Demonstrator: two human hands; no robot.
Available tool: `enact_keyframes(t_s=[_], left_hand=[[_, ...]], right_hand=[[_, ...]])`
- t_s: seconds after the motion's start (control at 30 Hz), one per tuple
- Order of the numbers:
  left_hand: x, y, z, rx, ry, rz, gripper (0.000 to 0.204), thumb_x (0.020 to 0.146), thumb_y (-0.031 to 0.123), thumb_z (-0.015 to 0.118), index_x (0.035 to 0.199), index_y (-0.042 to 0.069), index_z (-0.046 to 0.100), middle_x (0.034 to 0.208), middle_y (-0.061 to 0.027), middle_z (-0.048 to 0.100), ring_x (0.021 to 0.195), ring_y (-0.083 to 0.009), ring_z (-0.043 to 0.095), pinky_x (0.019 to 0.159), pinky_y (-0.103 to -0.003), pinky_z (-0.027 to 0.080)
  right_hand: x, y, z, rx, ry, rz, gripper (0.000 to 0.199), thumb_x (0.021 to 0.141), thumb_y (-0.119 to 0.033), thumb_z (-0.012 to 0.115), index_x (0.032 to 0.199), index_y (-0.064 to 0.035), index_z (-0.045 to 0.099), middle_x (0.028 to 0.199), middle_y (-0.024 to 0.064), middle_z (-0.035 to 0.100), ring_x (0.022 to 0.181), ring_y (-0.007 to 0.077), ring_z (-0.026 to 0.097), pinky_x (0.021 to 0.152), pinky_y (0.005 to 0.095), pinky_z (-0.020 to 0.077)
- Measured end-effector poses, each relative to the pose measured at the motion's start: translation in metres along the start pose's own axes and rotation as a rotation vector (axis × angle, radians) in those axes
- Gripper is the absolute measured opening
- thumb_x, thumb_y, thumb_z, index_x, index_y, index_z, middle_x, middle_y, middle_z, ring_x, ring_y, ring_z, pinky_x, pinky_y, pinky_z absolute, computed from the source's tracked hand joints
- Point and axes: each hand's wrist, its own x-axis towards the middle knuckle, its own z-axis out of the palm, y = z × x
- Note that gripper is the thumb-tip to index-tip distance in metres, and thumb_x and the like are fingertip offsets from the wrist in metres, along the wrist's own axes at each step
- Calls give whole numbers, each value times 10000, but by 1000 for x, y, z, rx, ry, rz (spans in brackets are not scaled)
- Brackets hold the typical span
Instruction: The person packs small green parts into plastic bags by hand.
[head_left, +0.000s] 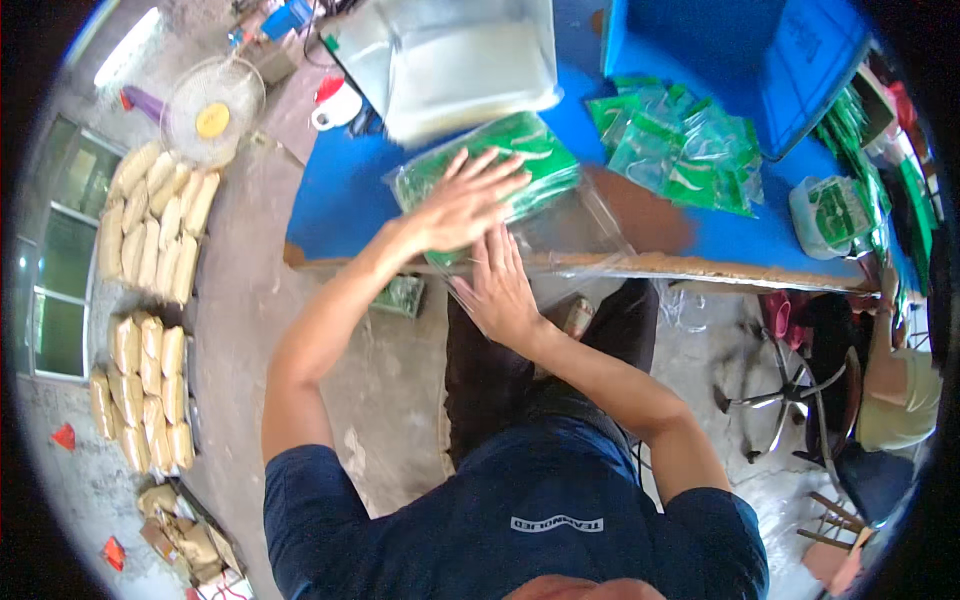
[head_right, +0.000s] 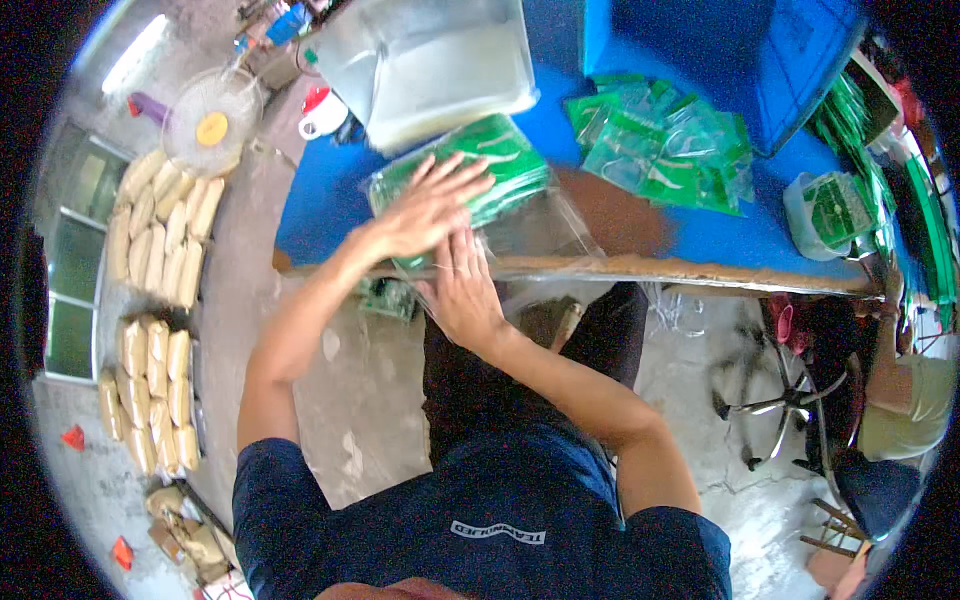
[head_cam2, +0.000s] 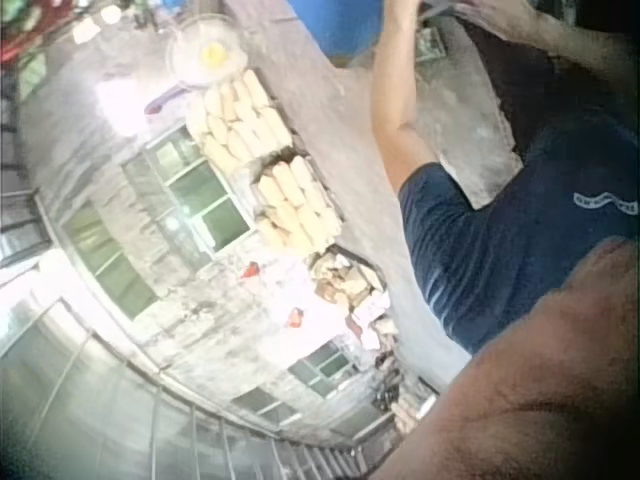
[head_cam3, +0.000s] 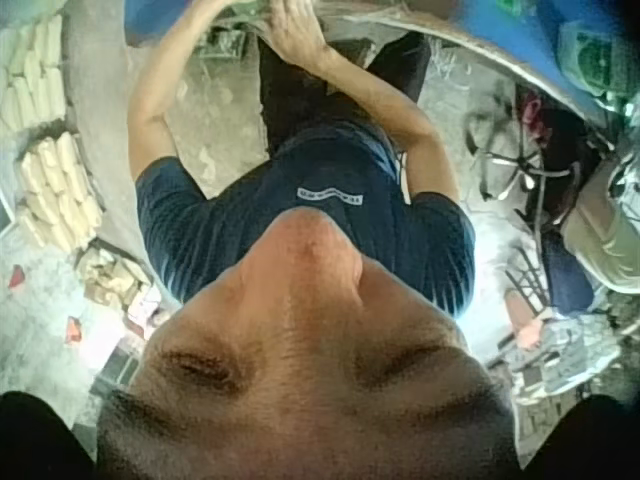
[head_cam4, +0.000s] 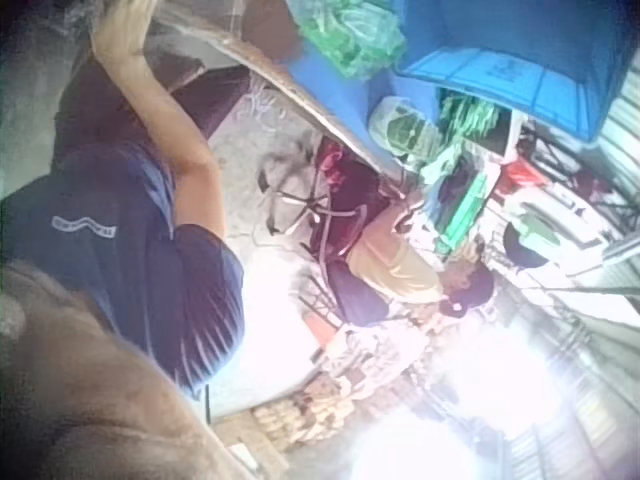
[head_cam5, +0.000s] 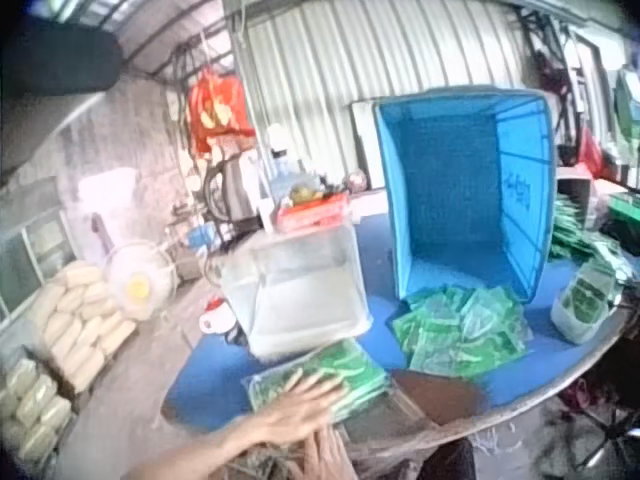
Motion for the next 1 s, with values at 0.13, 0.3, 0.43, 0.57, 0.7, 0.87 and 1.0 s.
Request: enact_keyframes(t_s=[0.13,0.3,0.43,0.57,0.7,0.87,1.0], left_hand=[[-50,15,-41,-498,604,-150,530,1062,403,309,1376,58,560,1515,-109,453,1454,-265,323,1216,-435,181],[-118,113,56,-631,1219,-621,744,887,244,671,1491,4,310,1358,-200,496,1256,-300,503,1097,-406,337],[-123,157,79,-1086,1132,-819,848,777,-8,787,1476,30,309,1149,-115,570,1056,-185,589,945,-312,451],[-154,153,91,-1283,1131,-871,586,849,-63,718,1357,19,437,932,-50,640,902,-113,634,799,-232,507],[-171,152,96,-1358,1033,-950,497,876,-33,701,1322,1,482,1109,-121,666,978,-136,649,830,-248,526],[-168,111,81,-1213,1171,-824,563,1003,211,566,1481,5,352,1325,-207,565,1257,-263,536,1088,-391,392],[-64,62,-24,-1066,919,-900,1008,911,453,682,1573,1,70,1608,-265,168,1493,-307,224,1205,-394,164]], right_hand=[[-10,-2,-31,17,-61,-63,697,963,-272,553,1462,119,265,1550,302,256,1443,423,279,1178,516,252],[-36,1,-44,113,-122,-208,415,901,-125,625,1265,52,533,1404,267,463,1343,406,436,1113,500,369],[-24,10,-54,374,-95,-209,262,827,-6,662,1088,-20,649,1209,157,625,1070,368,623,904,434,529],[-9,1,-48,538,-176,-209,269,803,-35,697,1070,-38,663,1021,148,659,903,345,657,795,419,548],[-3,-7,-38,541,-276,-321,153,814,-84,691,948,-31,642,878,140,627,816,359,643,717,441,533],[-3,-10,-37,530,-319,-300,123,809,-116,674,870,-32,608,835,140,622,794,363,640,682,450,527],[-8,-10,-47,469,-294,-263,106,786,-84,692,850,-36,623,818,115,635,720,332,633,636,416,512]])
